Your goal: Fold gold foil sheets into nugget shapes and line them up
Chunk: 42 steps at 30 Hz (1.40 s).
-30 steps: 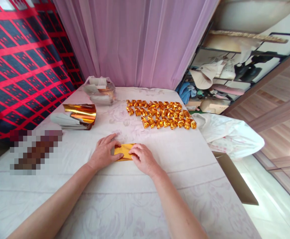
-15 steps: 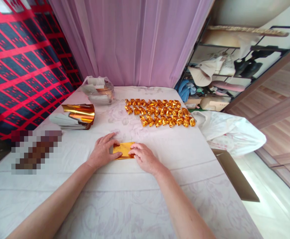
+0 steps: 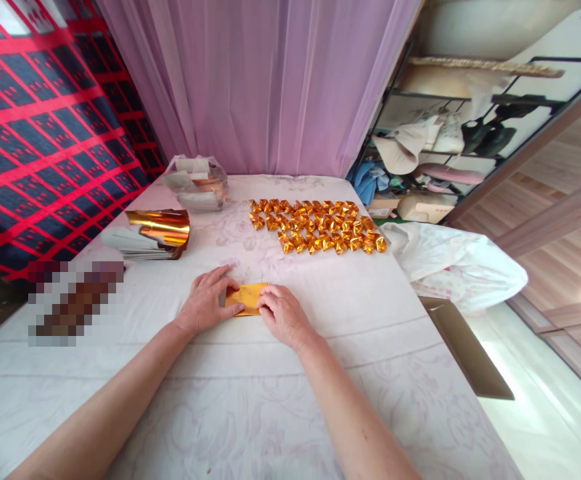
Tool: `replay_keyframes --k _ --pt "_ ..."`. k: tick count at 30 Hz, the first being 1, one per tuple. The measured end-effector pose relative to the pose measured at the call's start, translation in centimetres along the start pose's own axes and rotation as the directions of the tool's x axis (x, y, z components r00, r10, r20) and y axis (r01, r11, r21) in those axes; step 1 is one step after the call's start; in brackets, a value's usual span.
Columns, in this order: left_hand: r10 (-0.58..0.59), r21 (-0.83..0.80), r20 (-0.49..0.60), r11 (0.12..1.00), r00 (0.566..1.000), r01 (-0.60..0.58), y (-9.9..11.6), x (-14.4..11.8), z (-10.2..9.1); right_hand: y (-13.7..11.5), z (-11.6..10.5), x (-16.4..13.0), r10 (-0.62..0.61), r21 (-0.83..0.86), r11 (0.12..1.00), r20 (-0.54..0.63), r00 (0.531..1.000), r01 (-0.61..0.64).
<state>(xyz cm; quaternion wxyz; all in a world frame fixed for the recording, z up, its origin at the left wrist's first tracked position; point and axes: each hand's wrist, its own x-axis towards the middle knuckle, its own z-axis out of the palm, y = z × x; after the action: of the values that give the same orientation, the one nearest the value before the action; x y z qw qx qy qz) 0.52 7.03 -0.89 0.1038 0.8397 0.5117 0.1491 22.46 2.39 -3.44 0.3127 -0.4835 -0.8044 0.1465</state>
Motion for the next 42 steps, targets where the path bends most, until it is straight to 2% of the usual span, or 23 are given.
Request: replay_keyframes --k 17,27,34,39,42 --pt "0.0 0.036 0.009 0.999 1.0 -0.001 0.4 -0.1 0.6 -0.2 0.1 -0.1 -0.011 -0.008 1.0 -0.012 1.0 0.011" --pt "0.111 -0.051 0.189 0.993 0.976 -0.103 -2.2 0.2 -0.3 -0.2 -0.1 0.0 -0.017 -0.009 1.0 -0.005 1.0 0.017" --pt "0.108 -0.052 0.252 0.994 0.962 -0.098 -2.4 0.3 -0.6 -0.2 0.0 -0.1 -0.02 -0.009 1.0 -0.012 1.0 0.02" --pt "0.134 -0.072 0.353 0.991 0.926 -0.116 -2.9 0.8 -1.4 0.0 0.1 0.0 -0.03 -0.017 0.999 -0.022 0.999 0.03" --pt "0.127 -0.071 0.391 0.992 0.912 -0.108 -3.0 1.0 -1.7 -0.5 0.3 0.2 0.005 -0.039 0.999 -0.036 0.999 -0.007"
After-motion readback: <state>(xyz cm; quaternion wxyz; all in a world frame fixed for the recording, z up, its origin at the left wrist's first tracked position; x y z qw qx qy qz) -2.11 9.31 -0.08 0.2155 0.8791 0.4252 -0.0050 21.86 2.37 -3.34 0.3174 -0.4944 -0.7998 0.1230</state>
